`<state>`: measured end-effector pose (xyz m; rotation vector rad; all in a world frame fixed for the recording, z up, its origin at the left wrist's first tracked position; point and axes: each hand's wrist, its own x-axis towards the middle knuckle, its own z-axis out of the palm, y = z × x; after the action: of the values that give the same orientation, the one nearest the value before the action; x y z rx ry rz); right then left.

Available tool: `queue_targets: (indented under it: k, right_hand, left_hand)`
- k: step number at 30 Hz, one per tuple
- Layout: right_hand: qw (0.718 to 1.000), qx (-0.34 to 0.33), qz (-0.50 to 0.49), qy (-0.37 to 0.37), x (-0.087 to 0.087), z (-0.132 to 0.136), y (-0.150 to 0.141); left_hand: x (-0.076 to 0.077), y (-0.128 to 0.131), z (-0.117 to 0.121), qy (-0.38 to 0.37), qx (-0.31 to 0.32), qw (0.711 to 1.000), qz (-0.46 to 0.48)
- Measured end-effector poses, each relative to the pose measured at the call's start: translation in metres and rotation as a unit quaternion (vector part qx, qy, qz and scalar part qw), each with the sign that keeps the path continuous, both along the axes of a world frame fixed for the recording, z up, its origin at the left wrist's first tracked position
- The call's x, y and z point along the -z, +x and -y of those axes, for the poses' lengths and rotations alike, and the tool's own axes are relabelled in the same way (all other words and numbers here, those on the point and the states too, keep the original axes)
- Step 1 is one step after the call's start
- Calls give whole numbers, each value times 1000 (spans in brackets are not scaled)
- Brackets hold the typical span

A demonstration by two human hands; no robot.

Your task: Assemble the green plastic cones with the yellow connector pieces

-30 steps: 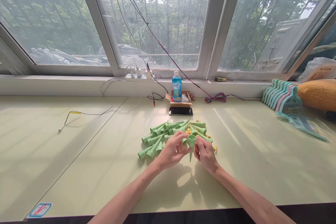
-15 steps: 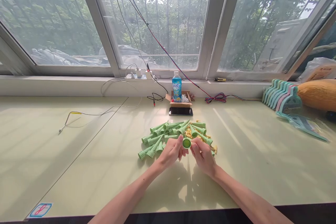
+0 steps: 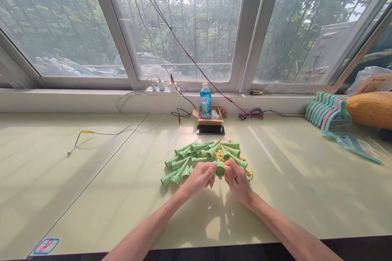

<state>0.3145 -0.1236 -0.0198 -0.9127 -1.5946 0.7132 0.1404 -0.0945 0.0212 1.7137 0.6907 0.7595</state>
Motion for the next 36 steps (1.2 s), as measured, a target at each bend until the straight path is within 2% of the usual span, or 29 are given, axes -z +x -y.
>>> queue_targets:
  k: [6, 11, 19, 24, 28, 31, 34, 36]
  right_hand:
    - [999, 29, -12, -21, 4, -2, 2]
    - [998, 23, -33, -47, 1, -1, 2]
    - [995, 40, -42, -83, 2, -3, 2]
    - [993, 54, -55, -87, 0, -3, 1]
    - [989, 66, -89, -96, -3, -2, -2]
    - [988, 73, -106, -87, -4, -1, -4]
    - [991, 78, -87, -66, -5, -1, -5]
    - [994, 71, -62, -47, -6, 0, -5]
  left_hand:
    - [-4, 1, 2, 59, 1, 998, -22]
    - [-9, 0, 3, 125, -9, 991, -52]
    - [-11, -2, 4, 211, 22, 972, -99]
    - [-10, 0, 4, 226, 14, 969, -98]
    - [-7, 3, 4, 222, -27, 969, -104]
    - [-3, 3, 1, 213, -97, 968, -86]
    - [0, 3, -2, 220, -150, 961, -78]
    - [1, 3, -4, 212, -153, 962, -85]
